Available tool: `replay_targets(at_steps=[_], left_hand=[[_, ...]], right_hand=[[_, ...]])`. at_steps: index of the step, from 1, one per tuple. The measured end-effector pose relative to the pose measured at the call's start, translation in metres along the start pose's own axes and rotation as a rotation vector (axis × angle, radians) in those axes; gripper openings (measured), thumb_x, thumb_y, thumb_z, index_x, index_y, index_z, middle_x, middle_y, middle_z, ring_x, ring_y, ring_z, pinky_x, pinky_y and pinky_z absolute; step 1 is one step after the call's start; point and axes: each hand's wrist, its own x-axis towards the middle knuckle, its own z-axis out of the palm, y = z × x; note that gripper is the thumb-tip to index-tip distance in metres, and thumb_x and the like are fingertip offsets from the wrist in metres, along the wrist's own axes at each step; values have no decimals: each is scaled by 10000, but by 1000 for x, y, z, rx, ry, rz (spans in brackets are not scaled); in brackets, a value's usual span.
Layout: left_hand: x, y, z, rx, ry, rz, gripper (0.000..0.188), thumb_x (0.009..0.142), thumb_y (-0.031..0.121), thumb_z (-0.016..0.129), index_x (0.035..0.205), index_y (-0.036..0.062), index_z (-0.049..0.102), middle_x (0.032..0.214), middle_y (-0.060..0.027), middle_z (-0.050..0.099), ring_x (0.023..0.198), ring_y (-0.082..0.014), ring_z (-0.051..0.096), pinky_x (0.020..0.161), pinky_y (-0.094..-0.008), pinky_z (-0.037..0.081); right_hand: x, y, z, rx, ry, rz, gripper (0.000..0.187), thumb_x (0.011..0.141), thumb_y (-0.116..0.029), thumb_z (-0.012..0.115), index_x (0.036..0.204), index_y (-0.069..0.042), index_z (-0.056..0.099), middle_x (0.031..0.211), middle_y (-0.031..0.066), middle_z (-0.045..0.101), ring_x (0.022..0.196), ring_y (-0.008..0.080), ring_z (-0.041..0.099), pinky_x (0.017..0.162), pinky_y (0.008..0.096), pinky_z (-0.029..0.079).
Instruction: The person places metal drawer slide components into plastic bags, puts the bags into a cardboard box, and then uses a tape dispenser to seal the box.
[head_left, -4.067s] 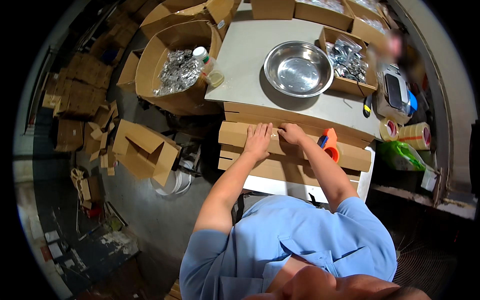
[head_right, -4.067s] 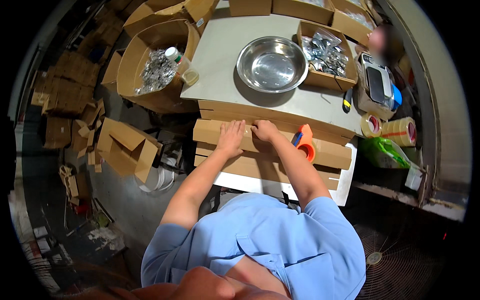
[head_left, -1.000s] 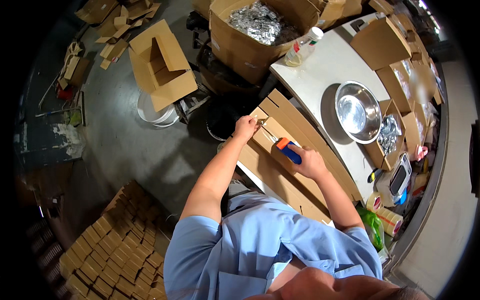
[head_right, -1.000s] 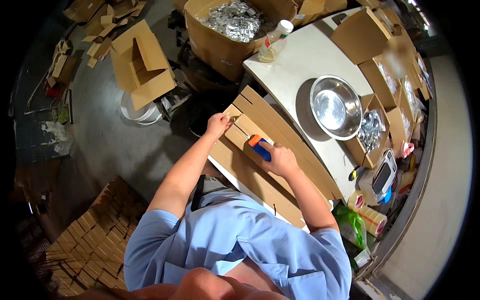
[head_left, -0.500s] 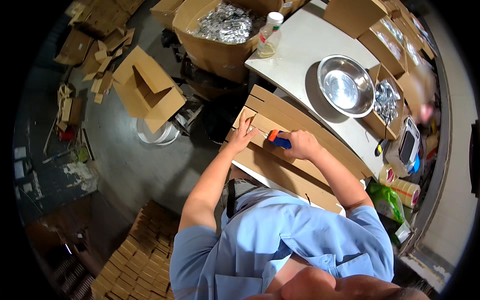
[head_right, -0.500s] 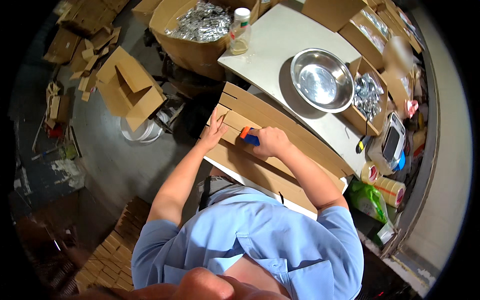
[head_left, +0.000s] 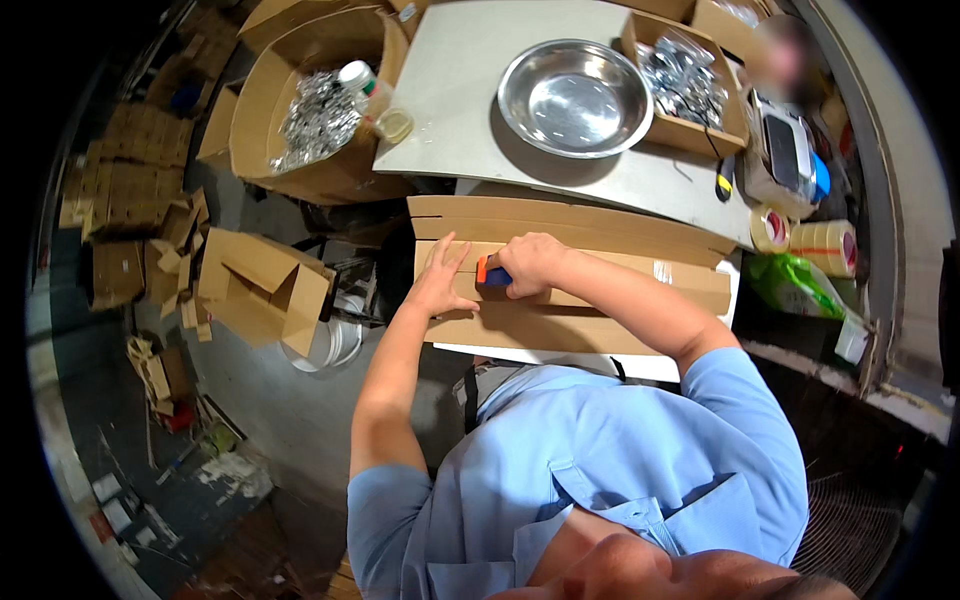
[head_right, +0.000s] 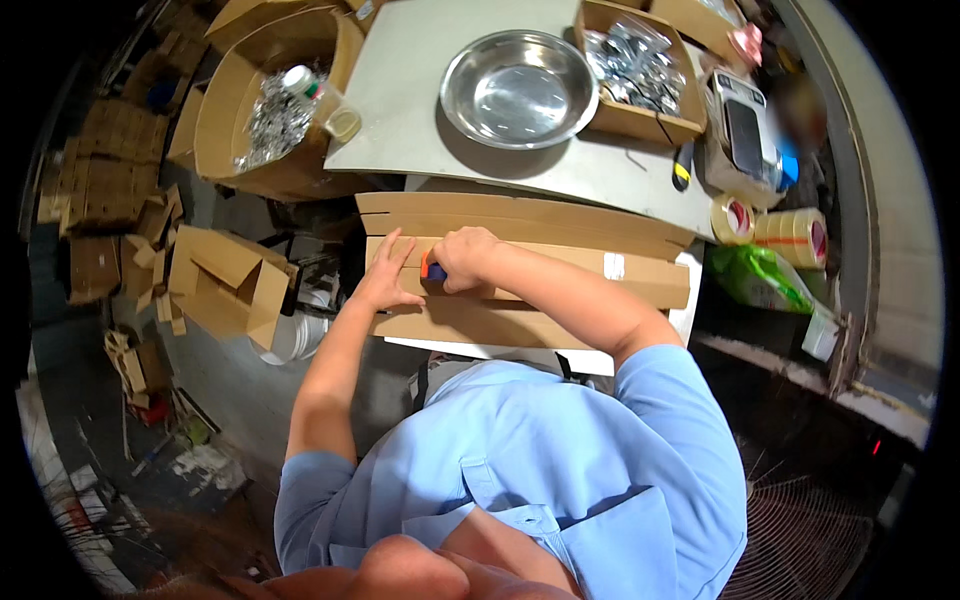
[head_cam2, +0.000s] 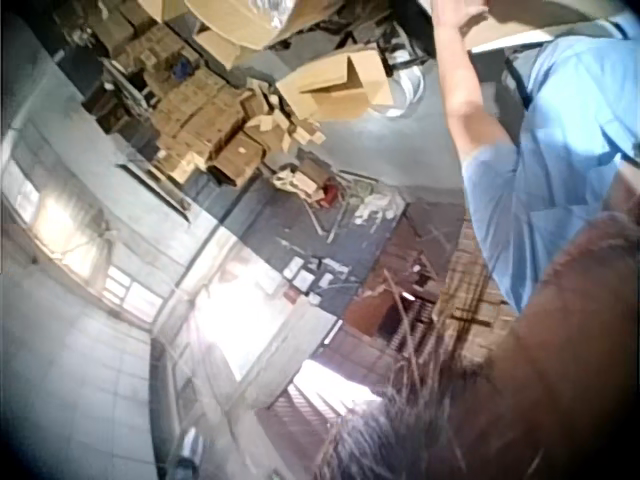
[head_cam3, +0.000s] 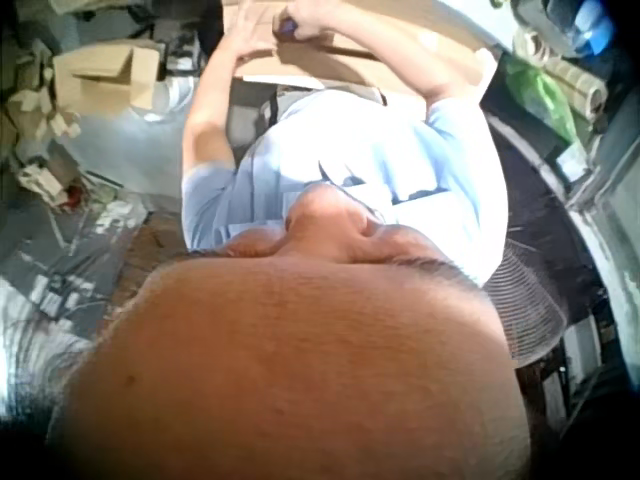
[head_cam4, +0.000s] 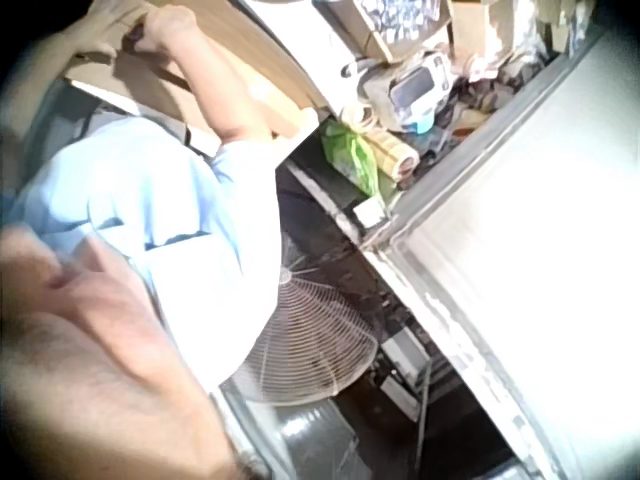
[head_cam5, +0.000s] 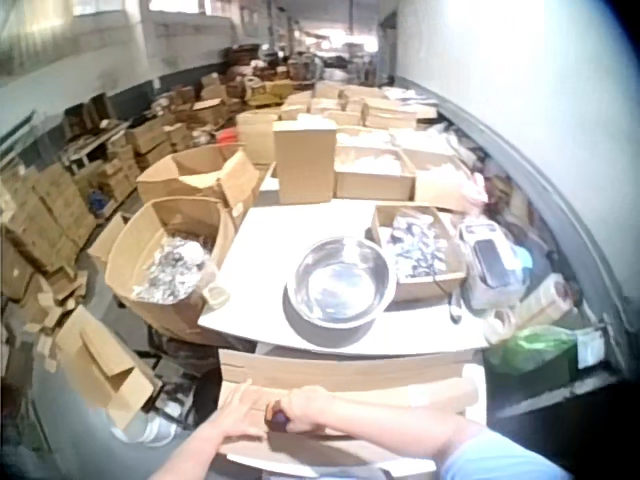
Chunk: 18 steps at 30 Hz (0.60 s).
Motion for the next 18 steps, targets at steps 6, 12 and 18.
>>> replay_targets(at_steps=[6, 12, 18], left_hand=[[-1, 5, 0, 26, 6, 3, 1099, 432, 297, 870, 1363, 130, 311, 1351, -178, 265, 1208, -389, 382, 1018, -426, 381], [14, 33, -10, 201, -130, -8, 1172, 460, 424, 853, 1408, 120, 235, 1425, -192, 189, 1336, -415, 175, 1065, -501, 286], [86, 183, 63, 581, -327, 209, 1069, 620, 448, 749, 1451, 152, 144, 1451, -163, 229, 1347, -353, 197, 1088, -551, 142]], right_hand=[[-103, 78, 24, -37, -101, 120, 473, 675, -241, 671, 1143, -238, 601, 929, 112, 644, 890, 302, 630, 778, 415, 516], [-201, 162, 62, -101, 25, 244, 537, 651, -318, 721, 1173, -311, 597, 943, 120, 598, 797, 301, 633, 736, 407, 511], [-222, 174, 76, 61, 537, 149, 563, 707, -365, 693, 1237, -242, 550, 1091, 135, 536, 961, 321, 564, 824, 386, 453]])
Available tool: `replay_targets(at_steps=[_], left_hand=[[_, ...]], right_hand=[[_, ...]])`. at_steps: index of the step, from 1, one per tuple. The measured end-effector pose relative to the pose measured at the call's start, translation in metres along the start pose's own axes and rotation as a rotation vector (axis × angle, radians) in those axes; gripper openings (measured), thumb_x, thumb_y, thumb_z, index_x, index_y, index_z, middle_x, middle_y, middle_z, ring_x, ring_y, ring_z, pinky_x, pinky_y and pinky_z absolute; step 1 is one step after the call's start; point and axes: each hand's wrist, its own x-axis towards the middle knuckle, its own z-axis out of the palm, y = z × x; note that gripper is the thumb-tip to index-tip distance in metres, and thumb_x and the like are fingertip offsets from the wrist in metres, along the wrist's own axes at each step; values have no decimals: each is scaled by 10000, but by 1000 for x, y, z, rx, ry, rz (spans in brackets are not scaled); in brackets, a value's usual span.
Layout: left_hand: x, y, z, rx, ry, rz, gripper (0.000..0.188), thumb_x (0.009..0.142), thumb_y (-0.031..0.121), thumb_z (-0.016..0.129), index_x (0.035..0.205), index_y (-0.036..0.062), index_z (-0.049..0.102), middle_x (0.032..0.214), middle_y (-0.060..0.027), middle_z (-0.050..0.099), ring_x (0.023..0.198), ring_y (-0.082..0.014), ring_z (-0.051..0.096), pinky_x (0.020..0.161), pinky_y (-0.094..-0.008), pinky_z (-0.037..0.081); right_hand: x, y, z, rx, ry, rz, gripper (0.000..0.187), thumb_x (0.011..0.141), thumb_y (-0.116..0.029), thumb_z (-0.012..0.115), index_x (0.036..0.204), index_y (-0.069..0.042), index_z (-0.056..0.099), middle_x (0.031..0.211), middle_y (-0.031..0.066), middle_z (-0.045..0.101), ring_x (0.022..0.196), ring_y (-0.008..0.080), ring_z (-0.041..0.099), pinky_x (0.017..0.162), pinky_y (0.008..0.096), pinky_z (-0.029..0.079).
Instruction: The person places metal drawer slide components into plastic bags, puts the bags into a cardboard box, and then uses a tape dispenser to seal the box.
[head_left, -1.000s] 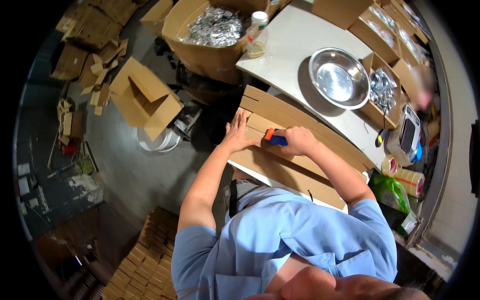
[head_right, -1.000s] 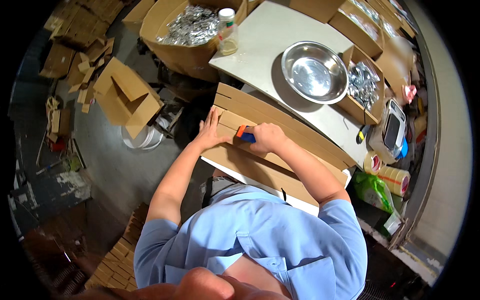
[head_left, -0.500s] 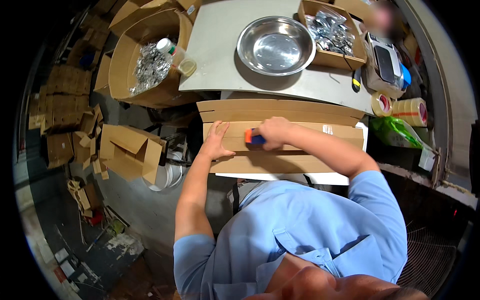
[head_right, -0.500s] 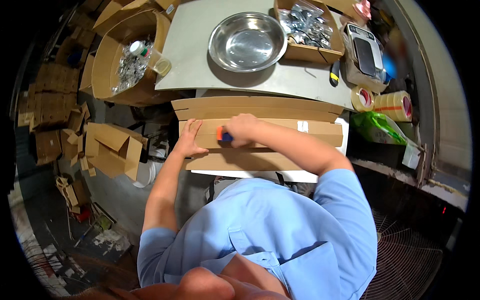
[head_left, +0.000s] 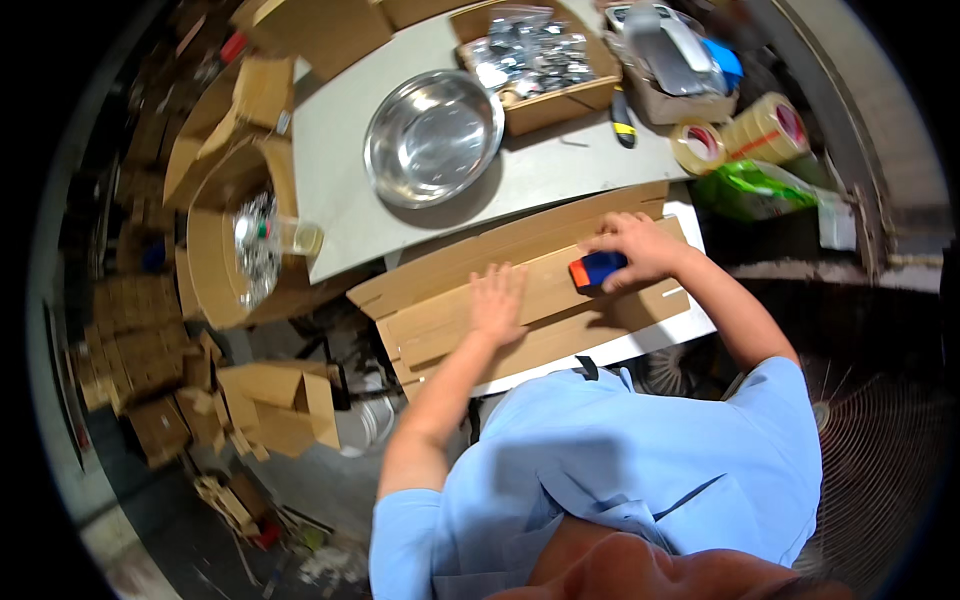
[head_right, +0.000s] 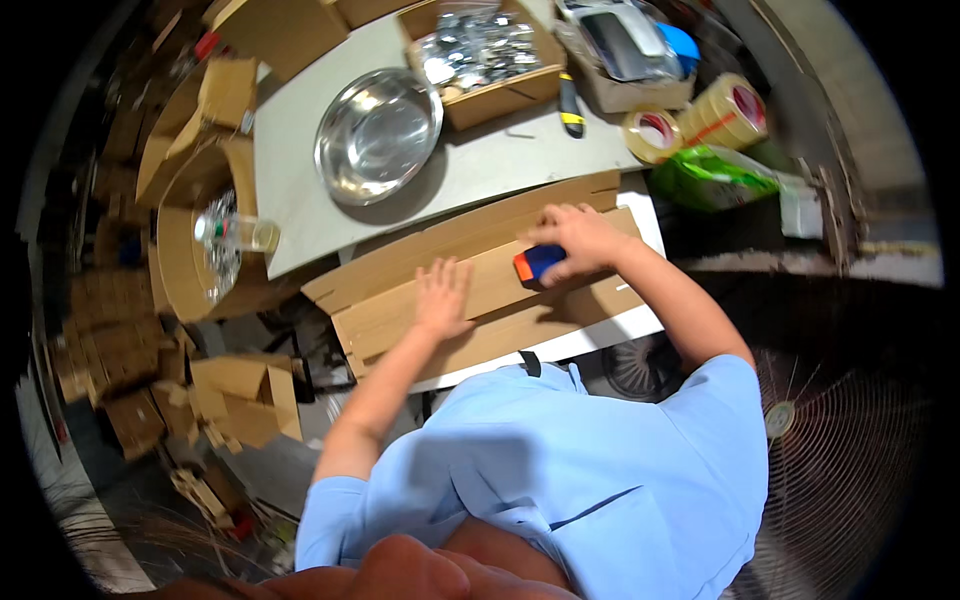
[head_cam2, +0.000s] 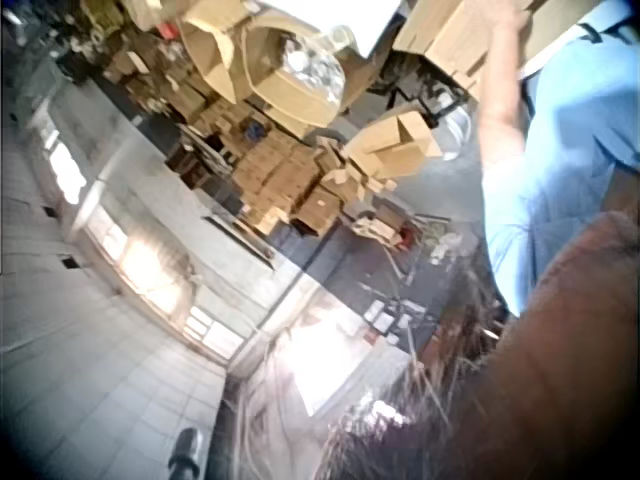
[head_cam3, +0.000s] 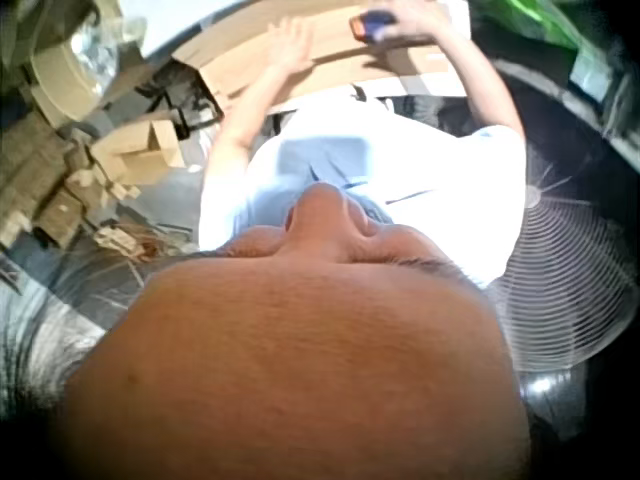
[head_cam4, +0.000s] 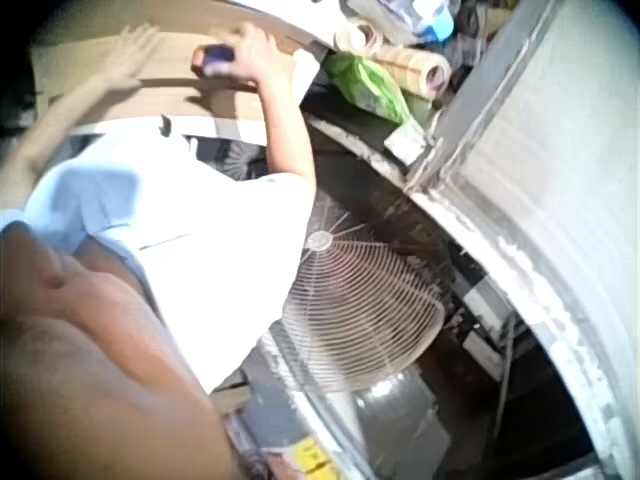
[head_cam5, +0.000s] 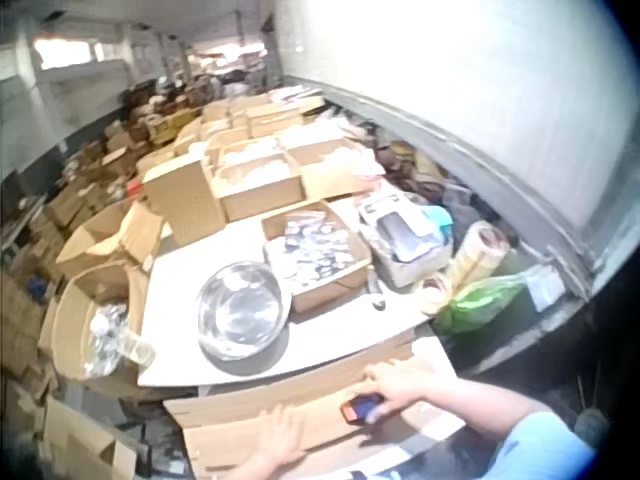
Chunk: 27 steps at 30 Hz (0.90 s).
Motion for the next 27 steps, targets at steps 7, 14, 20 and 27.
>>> replay_targets(at_steps=[7, 14, 20, 27], left_hand=[[-11, 16, 8, -115, -4, 18, 980, 628, 245, 729, 1441, 179, 186, 1309, -243, 328, 1237, -392, 297, 1030, -541, 210], [52, -39, 22, -979, -530, 198, 701, 850, 141, 601, 1431, 80, 213, 1184, -107, 514, 1050, -179, 519, 909, -311, 417], [165, 104, -8, -1288, -514, 503, 701, 871, 107, 591, 1433, 70, 175, 1345, -139, 436, 1189, -223, 472, 1000, -330, 380], [186, 133, -12, -946, -594, 663, 578, 704, 115, 751, 1219, 5, 512, 1178, -155, 570, 1085, -231, 538, 926, -318, 420]], right_hand=[[-101, 24, 109, 482, 1123, 1088, 495, 788, -190, 635, 1202, -9, 433, 1006, 135, 470, 813, 229, 480, 746, 330, 426], [-88, -38, 223, 766, 1134, 1117, 818, 698, -169, 754, 1353, -78, 272, 1260, 194, 441, 1085, 333, 499, 923, 388, 416], [-64, -45, 217, 817, 1146, 1133, 684, 710, -217, 754, 1276, -75, 397, 1233, 178, 492, 1135, 343, 475, 956, 388, 383], [-62, -55, 204, 684, 1157, 1370, 667, 707, -329, 756, 1228, -55, 443, 1113, 175, 498, 1035, 329, 499, 884, 369, 418]])
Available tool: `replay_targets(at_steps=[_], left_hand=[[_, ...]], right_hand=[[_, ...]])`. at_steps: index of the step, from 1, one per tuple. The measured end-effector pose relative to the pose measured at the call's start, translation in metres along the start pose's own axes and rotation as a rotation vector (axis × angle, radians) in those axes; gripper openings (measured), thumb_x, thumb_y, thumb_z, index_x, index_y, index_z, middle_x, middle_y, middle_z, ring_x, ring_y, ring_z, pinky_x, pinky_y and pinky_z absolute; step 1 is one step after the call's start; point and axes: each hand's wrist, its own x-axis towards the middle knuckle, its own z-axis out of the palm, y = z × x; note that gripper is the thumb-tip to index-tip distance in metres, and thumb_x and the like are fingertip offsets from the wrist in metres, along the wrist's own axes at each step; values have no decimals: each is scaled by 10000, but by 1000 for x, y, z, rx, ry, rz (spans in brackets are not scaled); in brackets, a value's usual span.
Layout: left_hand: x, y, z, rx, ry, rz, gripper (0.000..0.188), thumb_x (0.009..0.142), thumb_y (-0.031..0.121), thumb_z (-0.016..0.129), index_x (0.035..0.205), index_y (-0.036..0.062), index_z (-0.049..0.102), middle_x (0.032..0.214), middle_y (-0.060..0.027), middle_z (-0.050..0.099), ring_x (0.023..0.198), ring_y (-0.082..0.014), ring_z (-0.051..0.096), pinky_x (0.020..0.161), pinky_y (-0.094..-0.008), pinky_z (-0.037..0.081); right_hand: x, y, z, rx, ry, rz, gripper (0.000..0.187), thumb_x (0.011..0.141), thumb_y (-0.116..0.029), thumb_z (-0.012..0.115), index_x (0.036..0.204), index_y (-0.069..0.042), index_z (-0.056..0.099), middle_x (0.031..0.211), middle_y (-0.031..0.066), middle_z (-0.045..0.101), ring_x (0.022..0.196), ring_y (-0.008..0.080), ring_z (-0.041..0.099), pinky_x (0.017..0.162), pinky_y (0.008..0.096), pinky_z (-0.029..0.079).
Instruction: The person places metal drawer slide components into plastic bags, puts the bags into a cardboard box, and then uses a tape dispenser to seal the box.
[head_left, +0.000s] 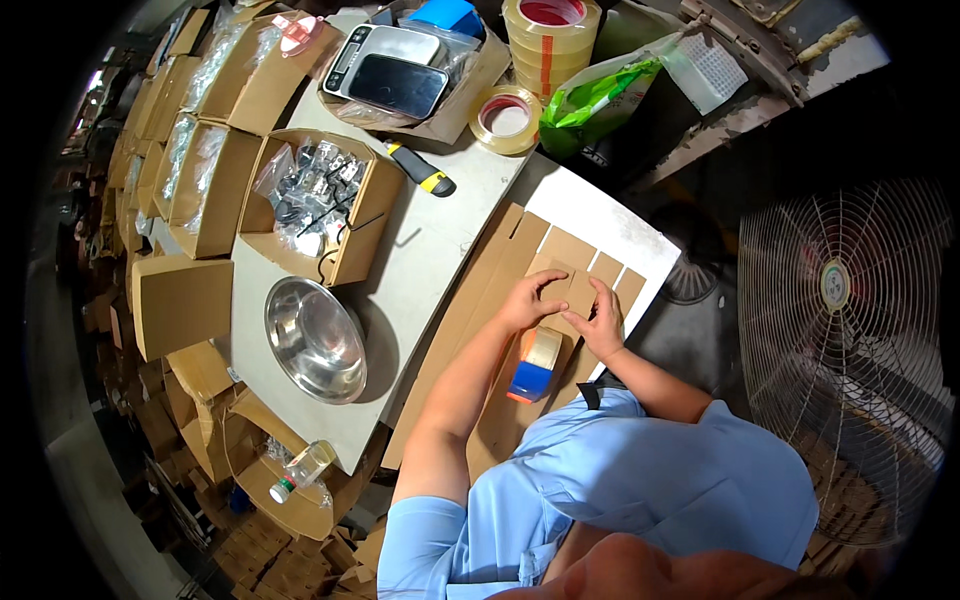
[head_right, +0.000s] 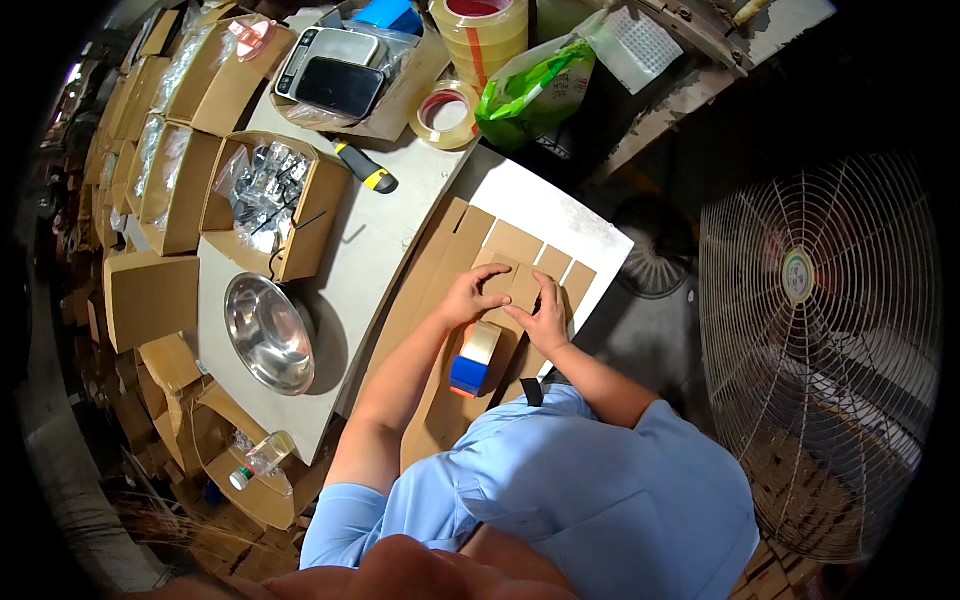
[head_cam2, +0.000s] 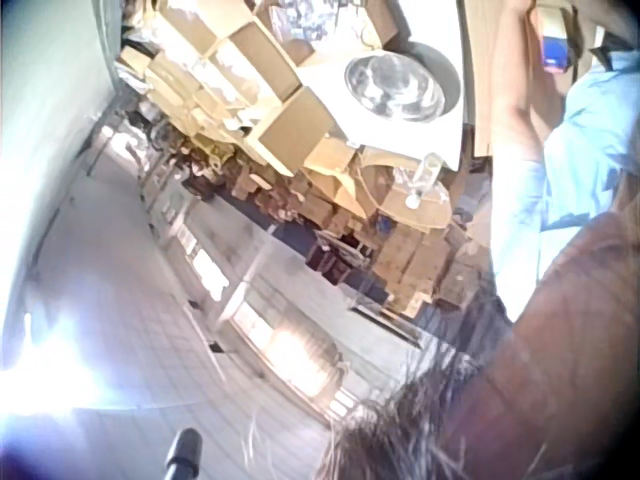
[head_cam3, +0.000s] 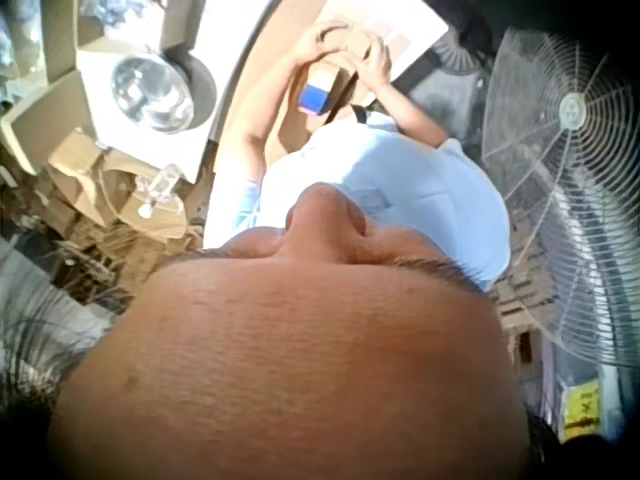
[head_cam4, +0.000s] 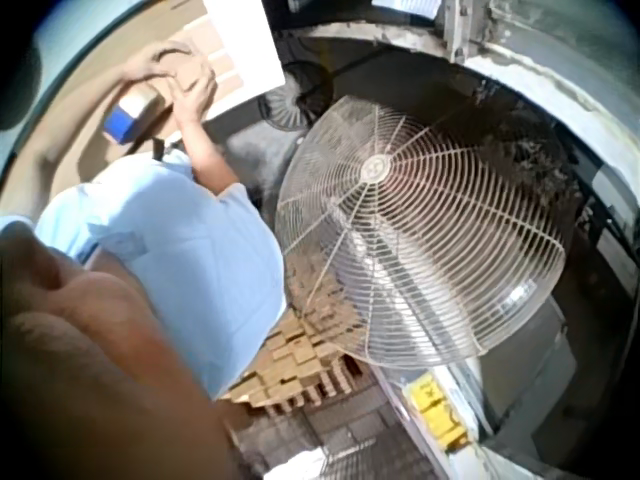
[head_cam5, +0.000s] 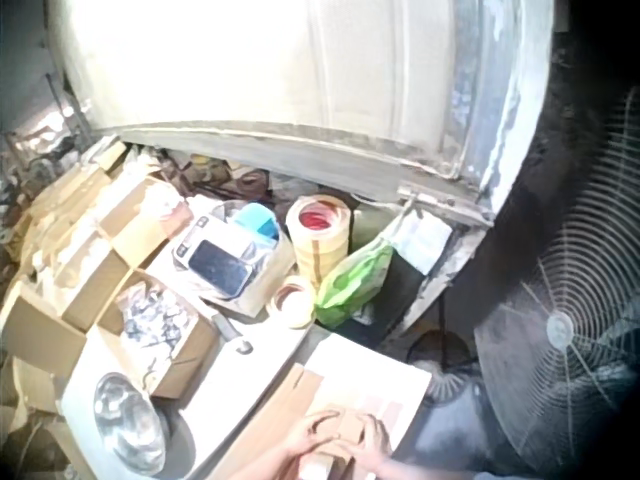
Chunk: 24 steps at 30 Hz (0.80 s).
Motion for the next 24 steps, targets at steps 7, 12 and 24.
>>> replay_targets(at_steps=[7, 12, 24], left_hand=[[-6, -17, 7, 486, 315, 109, 554, 589, 382, 787, 981, 19, 640, 1089, -140, 504, 1029, -279, 445, 911, -353, 386], [0, -14, -3, 704, 176, 52, 541, 569, 467, 780, 843, 15, 668, 1075, -154, 477, 1047, -305, 416, 927, -374, 374], [-4, -32, 9, 234, 205, 281, 210, 687, 159, 771, 774, 56, 611, 901, -74, 580, 858, -221, 530, 750, -322, 426]], right_hand=[[-1, 4, -7, -243, -137, 13, 462, 684, -354, 773, 980, -24, 642, 1101, 149, 445, 1035, 281, 476, 871, 334, 416], [24, 13, -12, -27, -375, 176, 378, 675, -274, 785, 925, -23, 653, 1080, 138, 463, 1036, 268, 476, 884, 339, 406], [23, -88, -23, 231, -564, -566, 268, 728, -178, 678, 935, -24, 605, 950, 123, 588, 888, 287, 576, 790, 380, 470]])
